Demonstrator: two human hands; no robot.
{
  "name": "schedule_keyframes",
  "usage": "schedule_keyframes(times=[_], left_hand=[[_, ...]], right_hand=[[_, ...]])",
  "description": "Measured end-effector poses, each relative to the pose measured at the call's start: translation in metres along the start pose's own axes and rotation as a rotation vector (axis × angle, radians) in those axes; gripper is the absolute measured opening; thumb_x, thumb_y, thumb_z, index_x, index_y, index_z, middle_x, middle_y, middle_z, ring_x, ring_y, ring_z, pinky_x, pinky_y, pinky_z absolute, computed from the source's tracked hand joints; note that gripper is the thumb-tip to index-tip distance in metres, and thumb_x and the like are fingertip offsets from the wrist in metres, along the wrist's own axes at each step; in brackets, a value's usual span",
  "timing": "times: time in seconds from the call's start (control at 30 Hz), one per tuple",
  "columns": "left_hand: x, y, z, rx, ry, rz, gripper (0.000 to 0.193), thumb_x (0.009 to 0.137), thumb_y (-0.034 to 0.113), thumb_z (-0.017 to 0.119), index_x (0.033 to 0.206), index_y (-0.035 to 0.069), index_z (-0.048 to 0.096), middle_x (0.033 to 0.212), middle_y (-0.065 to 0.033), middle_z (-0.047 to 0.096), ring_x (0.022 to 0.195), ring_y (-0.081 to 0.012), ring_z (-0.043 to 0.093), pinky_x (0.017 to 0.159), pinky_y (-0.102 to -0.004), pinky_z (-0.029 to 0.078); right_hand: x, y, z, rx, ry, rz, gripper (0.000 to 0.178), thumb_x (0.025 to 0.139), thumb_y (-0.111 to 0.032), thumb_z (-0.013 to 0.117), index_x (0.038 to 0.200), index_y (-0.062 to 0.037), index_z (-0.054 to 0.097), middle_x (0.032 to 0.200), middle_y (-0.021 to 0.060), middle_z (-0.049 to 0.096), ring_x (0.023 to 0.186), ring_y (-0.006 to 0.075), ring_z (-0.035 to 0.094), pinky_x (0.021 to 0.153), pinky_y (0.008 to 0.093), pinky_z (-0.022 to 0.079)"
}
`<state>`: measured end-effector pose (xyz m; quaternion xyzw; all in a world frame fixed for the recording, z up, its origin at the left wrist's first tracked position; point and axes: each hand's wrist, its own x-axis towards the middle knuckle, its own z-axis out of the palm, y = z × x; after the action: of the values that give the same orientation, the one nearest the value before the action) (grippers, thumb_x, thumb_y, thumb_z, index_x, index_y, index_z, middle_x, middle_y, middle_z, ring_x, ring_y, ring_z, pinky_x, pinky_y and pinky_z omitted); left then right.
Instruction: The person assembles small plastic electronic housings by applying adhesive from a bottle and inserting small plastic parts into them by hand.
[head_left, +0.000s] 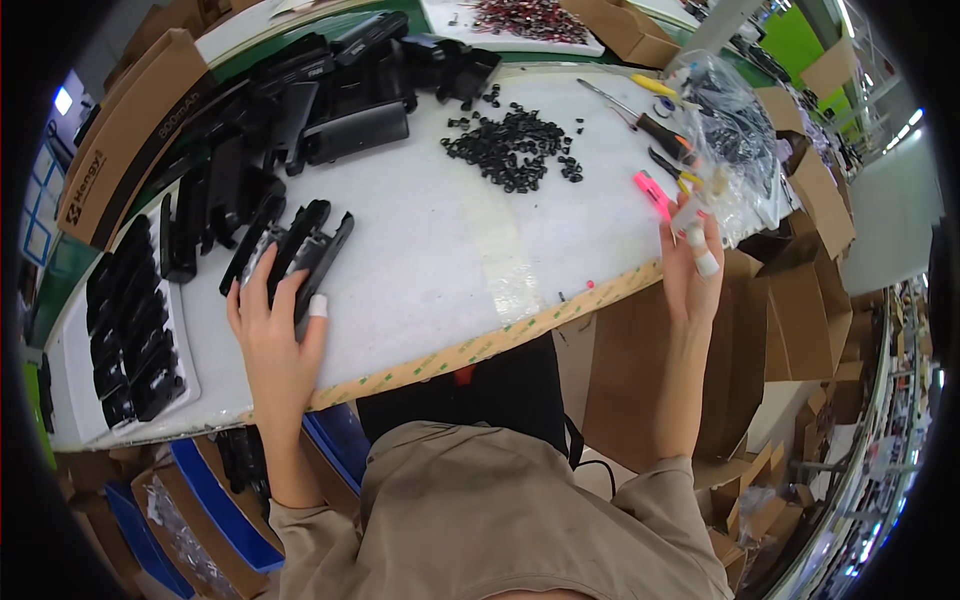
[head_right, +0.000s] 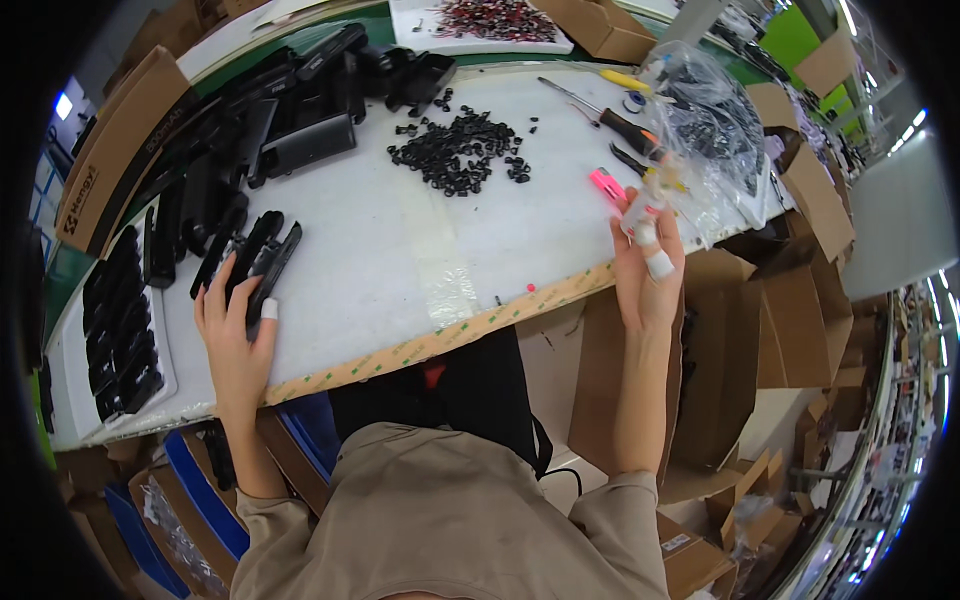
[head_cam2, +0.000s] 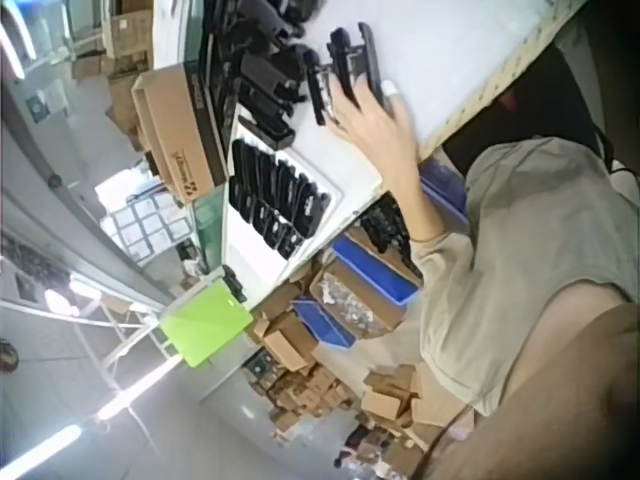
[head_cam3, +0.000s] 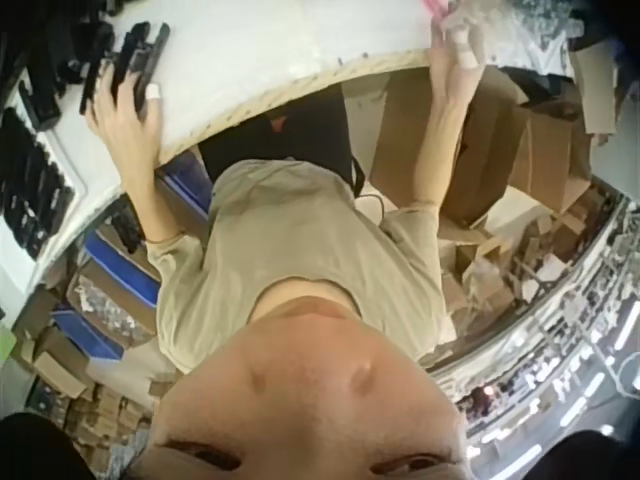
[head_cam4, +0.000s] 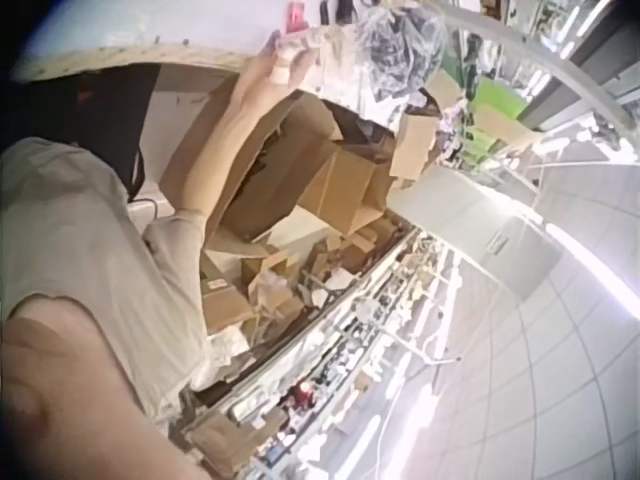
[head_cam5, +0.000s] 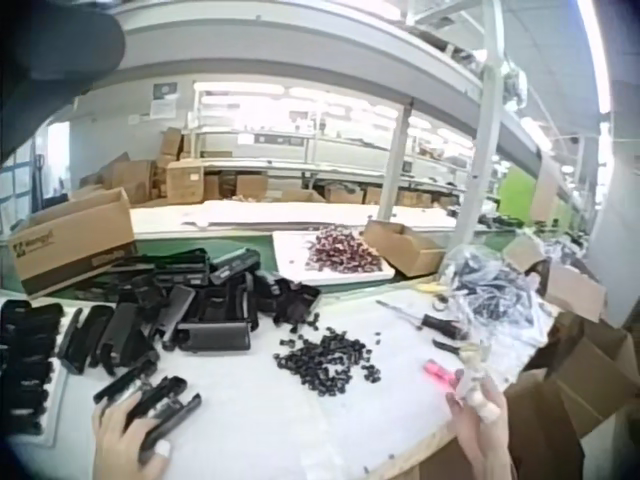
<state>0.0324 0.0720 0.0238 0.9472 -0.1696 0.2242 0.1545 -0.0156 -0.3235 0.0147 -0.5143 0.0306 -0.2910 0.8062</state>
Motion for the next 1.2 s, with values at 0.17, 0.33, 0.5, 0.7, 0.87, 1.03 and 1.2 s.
schedule_keyframes(times=[0.17,0.33,0.5,0.7,0.87,1.03,1.2], left_hand=[[-0.002,0.002,0.0,0.002,-0.006,-0.041,0.029,0.072,0.008,0.055,0.101,0.004,0.059,0.129,-0.0145,0.045,0.115,-0.0299,0.045,0.107,-0.0487,0.02],[-0.002,0.001,-0.001,0.012,-0.01,-0.031,0.029,0.073,0.007,0.054,0.101,0.003,0.059,0.129,-0.0143,0.045,0.115,-0.0295,0.045,0.106,-0.0486,0.02],[-0.001,0.0,0.001,0.007,-0.009,-0.022,0.029,0.073,0.006,0.054,0.102,0.003,0.059,0.129,-0.0144,0.045,0.114,-0.0292,0.046,0.106,-0.0485,0.021],[-0.002,-0.001,0.001,0.006,-0.012,-0.031,0.03,0.073,0.007,0.054,0.102,0.003,0.059,0.129,-0.0143,0.045,0.115,-0.029,0.045,0.106,-0.0477,0.021],[-0.002,0.001,0.0,0.009,-0.013,-0.029,0.027,0.075,0.009,0.056,0.102,0.003,0.059,0.129,-0.0142,0.045,0.115,-0.0291,0.045,0.105,-0.0468,0.022],[-0.002,0.0,0.001,0.003,-0.001,-0.038,0.026,0.076,0.009,0.056,0.102,0.003,0.059,0.129,-0.0143,0.045,0.114,-0.0295,0.045,0.104,-0.047,0.023],[-0.001,0.001,0.002,-0.001,0.001,-0.035,0.027,0.076,0.009,0.056,0.102,0.003,0.059,0.129,-0.0144,0.046,0.114,-0.03,0.045,0.104,-0.0473,0.023]], right_hand=[[0.025,0.006,0.014,-0.245,0.034,-0.059,0.044,0.083,-0.001,0.057,0.122,0.0056,0.037,0.121,0.0154,0.049,0.113,0.0261,0.051,0.099,0.0381,0.041],[0.029,0.018,0.028,-0.478,-0.074,-0.066,0.033,0.082,0.002,0.058,0.11,-0.0004,0.039,0.111,0.015,0.059,0.104,0.0188,0.055,0.087,0.0287,0.044],[0.04,0.025,0.022,-0.658,-0.159,-0.03,0.033,0.082,0.002,0.059,0.108,-0.0012,0.04,0.111,0.0146,0.059,0.101,0.0168,0.056,0.086,0.0267,0.044],[0.067,0.015,0.002,-0.674,-0.16,0.016,0.027,0.082,0.001,0.058,0.104,-0.0013,0.043,0.105,0.0119,0.061,0.097,0.0155,0.057,0.085,0.0261,0.045],[0.062,0.011,-0.002,-0.67,-0.155,0.013,0.03,0.081,0.001,0.058,0.108,-0.001,0.044,0.106,0.0116,0.061,0.096,0.0152,0.057,0.086,0.0263,0.044],[0.05,0.018,0.012,-0.693,-0.205,0.001,0.033,0.081,0.0,0.061,0.109,-0.0005,0.043,0.107,0.0115,0.061,0.099,0.015,0.057,0.089,0.026,0.042],[0.047,0.024,0.013,-0.736,-0.15,-0.042,0.035,0.082,0.0,0.06,0.11,-0.0002,0.041,0.11,0.0129,0.061,0.099,0.0164,0.058,0.088,0.0264,0.043]])
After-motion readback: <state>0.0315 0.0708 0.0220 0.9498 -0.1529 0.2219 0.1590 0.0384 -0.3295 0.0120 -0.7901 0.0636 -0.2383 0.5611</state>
